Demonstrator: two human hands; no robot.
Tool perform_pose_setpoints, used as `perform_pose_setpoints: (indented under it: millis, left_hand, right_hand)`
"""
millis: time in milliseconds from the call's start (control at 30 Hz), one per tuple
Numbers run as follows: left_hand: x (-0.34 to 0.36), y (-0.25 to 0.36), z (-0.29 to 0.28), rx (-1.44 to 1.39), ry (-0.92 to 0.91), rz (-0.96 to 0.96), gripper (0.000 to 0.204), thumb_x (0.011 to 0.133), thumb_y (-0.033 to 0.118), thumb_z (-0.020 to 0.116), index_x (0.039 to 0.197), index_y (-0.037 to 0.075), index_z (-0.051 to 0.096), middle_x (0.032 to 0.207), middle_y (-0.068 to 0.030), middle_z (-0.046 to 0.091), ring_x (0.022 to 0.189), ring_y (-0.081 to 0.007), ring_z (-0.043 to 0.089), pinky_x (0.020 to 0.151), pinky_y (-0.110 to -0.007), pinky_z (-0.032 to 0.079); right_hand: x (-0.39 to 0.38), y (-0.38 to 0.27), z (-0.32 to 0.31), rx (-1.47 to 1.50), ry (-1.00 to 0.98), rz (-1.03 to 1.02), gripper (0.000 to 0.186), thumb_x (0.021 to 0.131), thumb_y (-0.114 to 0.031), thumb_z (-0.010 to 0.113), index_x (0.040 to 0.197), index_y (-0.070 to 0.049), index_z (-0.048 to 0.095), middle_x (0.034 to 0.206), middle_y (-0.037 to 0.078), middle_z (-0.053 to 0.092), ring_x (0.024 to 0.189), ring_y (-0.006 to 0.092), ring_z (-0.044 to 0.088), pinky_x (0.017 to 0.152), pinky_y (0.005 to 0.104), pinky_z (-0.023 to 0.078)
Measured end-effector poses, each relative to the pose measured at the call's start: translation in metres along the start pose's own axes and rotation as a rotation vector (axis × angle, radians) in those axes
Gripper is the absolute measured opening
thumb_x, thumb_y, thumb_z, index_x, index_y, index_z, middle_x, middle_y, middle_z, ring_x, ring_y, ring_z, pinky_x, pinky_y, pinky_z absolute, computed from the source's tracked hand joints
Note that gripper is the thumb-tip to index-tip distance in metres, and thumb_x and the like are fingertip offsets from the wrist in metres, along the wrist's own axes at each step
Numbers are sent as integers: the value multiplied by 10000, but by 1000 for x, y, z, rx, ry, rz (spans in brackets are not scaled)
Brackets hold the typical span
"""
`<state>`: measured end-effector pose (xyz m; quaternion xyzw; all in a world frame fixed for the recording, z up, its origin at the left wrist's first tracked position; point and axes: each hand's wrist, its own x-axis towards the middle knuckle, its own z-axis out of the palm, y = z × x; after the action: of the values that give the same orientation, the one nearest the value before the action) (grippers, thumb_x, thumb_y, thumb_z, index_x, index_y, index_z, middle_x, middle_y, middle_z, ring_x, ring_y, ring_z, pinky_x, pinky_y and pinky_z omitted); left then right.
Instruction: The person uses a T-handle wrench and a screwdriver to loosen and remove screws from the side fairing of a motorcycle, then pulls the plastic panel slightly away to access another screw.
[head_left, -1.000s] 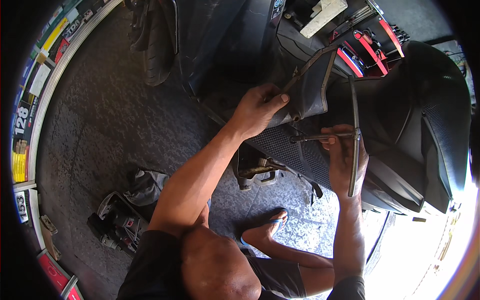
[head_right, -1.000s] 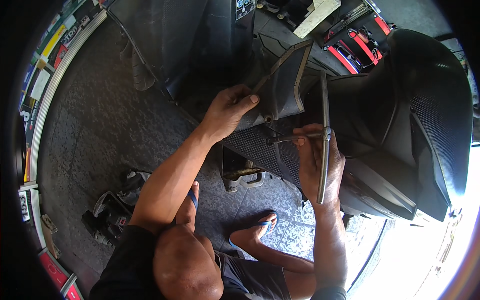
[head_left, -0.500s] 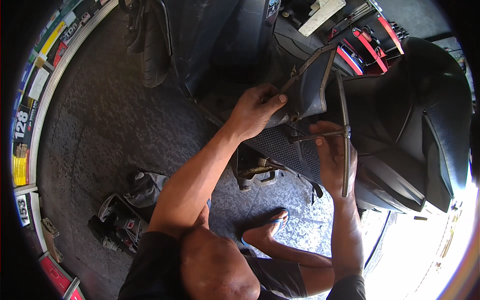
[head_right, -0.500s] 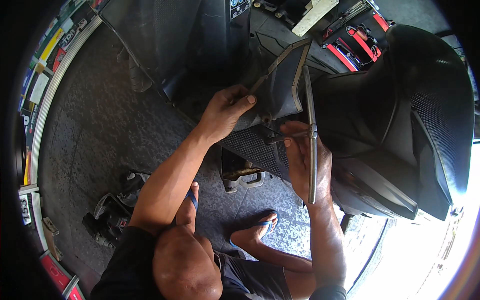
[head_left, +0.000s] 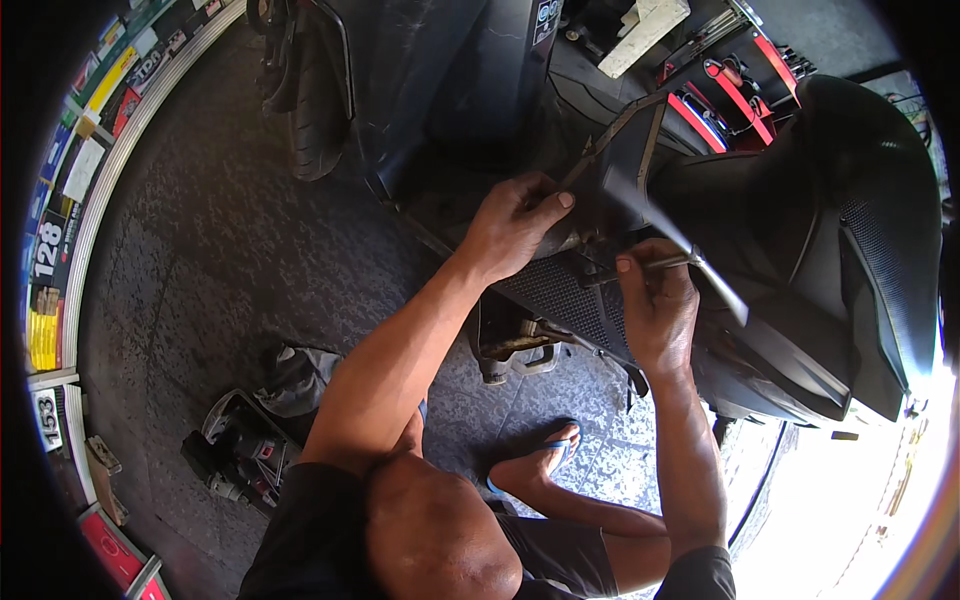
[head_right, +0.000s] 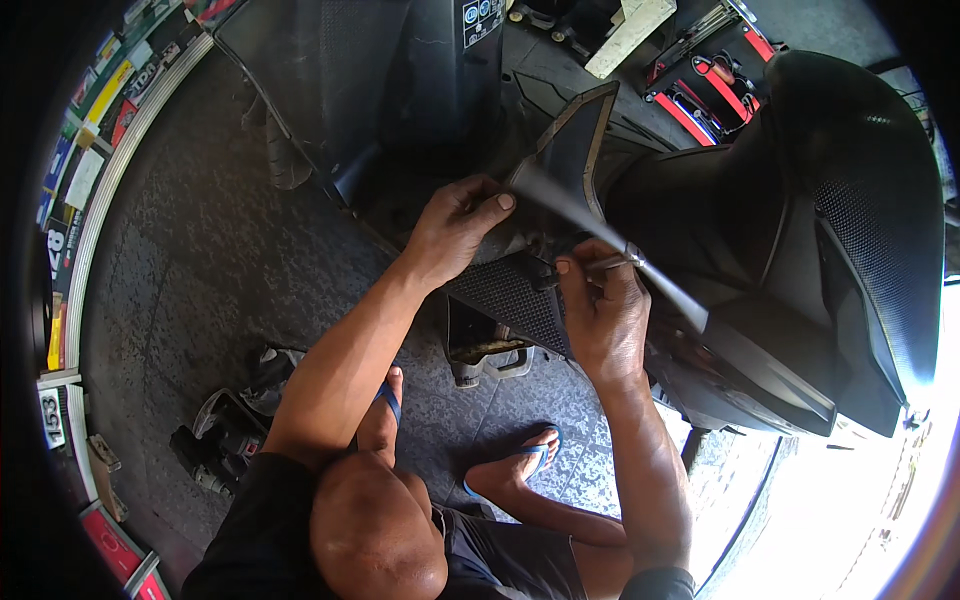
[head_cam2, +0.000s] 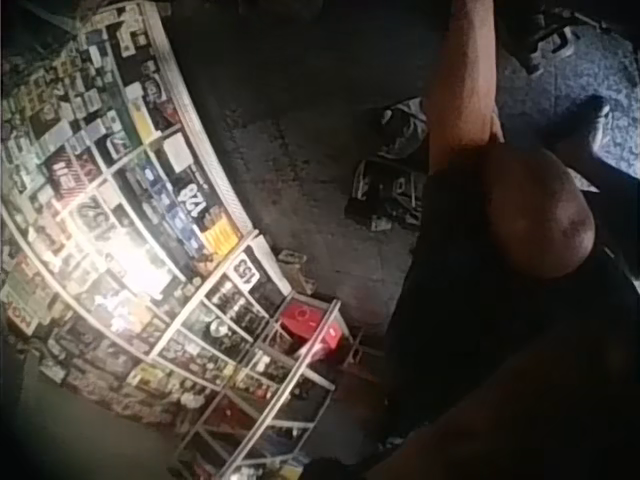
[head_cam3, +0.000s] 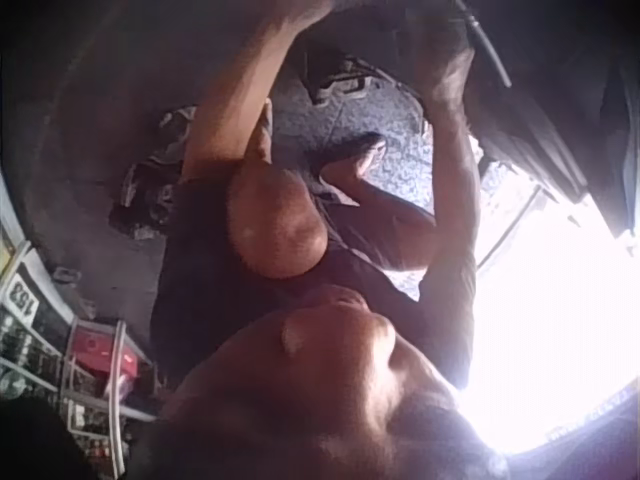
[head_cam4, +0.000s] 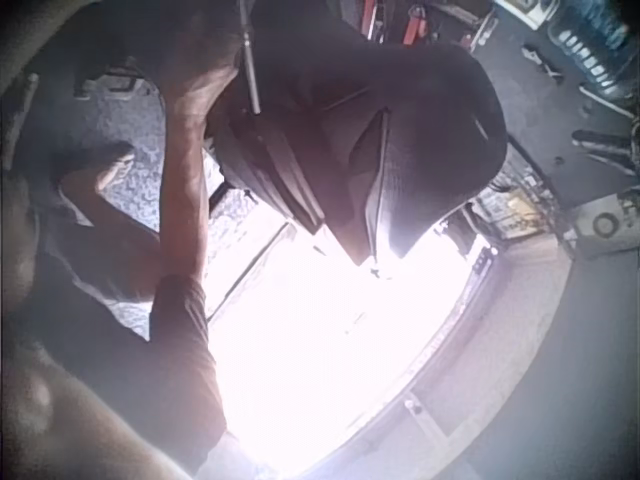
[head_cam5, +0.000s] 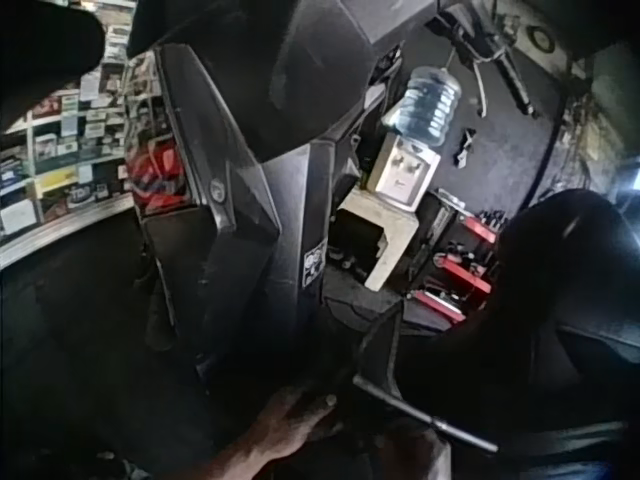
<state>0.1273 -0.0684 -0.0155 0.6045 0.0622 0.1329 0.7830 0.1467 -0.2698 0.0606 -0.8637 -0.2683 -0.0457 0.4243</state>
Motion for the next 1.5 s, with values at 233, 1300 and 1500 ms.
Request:
perform_pose_setpoints:
  millis: [233,1300,1500]
  left_hand:
    - [-1,-11,-3,-155,-35,70,256,977,273,696,965,19,670,800,42,555,766,-41,451,674,-236,379]
    - [1,-6,-1,-73,-12,-5,253,964,283,720,944,35,671,786,70,513,752,-33,411,652,-227,344]
    - [0,-2,0,-68,-13,-40,240,966,275,723,916,49,659,764,87,483,723,-25,385,624,-222,315]
  right_hand:
    - [6,-27,-5,70,-221,65,122,965,14,607,1084,9,628,995,128,709,956,208,734,826,319,559]
    - [23,-24,-5,-204,-218,-8,161,895,-123,771,903,13,684,751,117,723,685,189,735,628,304,568]
    - [16,-16,-11,-16,-222,-80,144,934,-74,697,1037,23,674,931,150,719,808,220,714,686,354,550]
